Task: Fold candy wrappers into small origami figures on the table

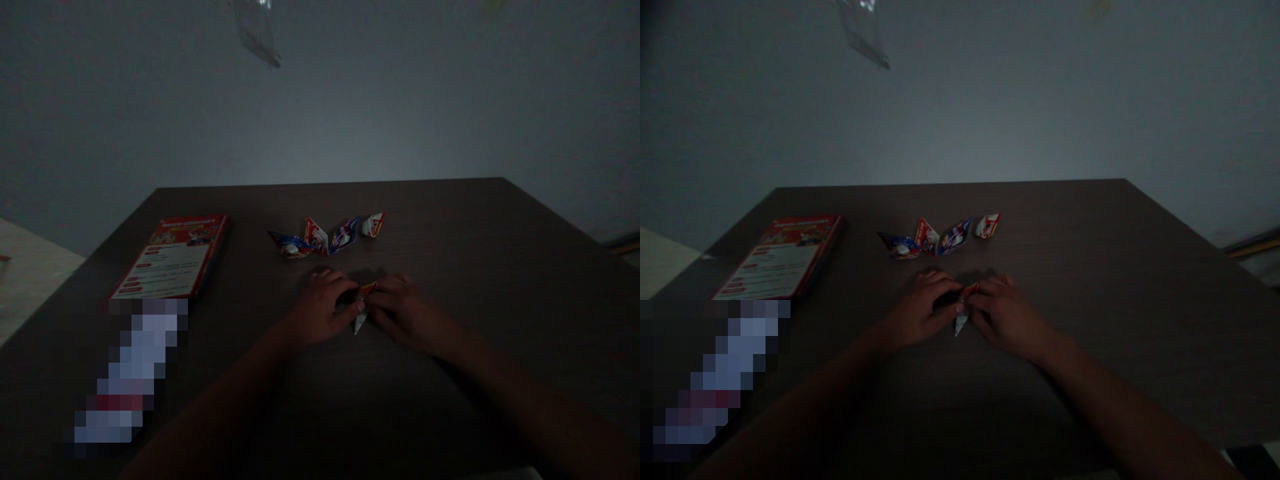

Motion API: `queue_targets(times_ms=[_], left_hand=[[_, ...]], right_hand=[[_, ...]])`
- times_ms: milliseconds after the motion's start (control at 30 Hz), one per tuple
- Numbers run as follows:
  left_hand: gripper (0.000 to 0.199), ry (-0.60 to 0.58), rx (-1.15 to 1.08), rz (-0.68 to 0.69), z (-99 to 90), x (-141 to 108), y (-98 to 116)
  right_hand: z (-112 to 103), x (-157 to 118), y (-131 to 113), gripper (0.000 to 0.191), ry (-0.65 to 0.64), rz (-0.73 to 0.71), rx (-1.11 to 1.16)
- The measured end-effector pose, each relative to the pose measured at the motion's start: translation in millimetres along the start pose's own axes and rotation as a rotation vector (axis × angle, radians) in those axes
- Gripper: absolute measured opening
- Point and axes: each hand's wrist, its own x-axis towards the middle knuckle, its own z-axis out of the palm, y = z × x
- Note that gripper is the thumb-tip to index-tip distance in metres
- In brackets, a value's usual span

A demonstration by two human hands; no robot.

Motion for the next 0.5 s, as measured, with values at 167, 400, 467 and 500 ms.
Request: queue_targets(times_ms=[167,400,467,500], left_hand=[[0.031,-0.028,-0.051,0.050,-0.8,-1.6,-3.8],[0.020,-0.002,0.112,0.089,3.1,-1.0,-8.0],[0.022,0.002,0.176,0.127,2.9,-0.8,-8.0],[0.024,0.008,0.202,0.144,2.6,-0.8,-7.8]], right_hand=[[-2.1,1.2,1.0,0.017,0.017,0.027,0.146],[-2.9,1.7,6.1,0.022,0.084,0.040,0.480],[-1.3,1.3,6.7,0.021,0.089,0.053,0.525],[-0.6,1.0,6.9,0.021,0.090,0.060,0.541]])
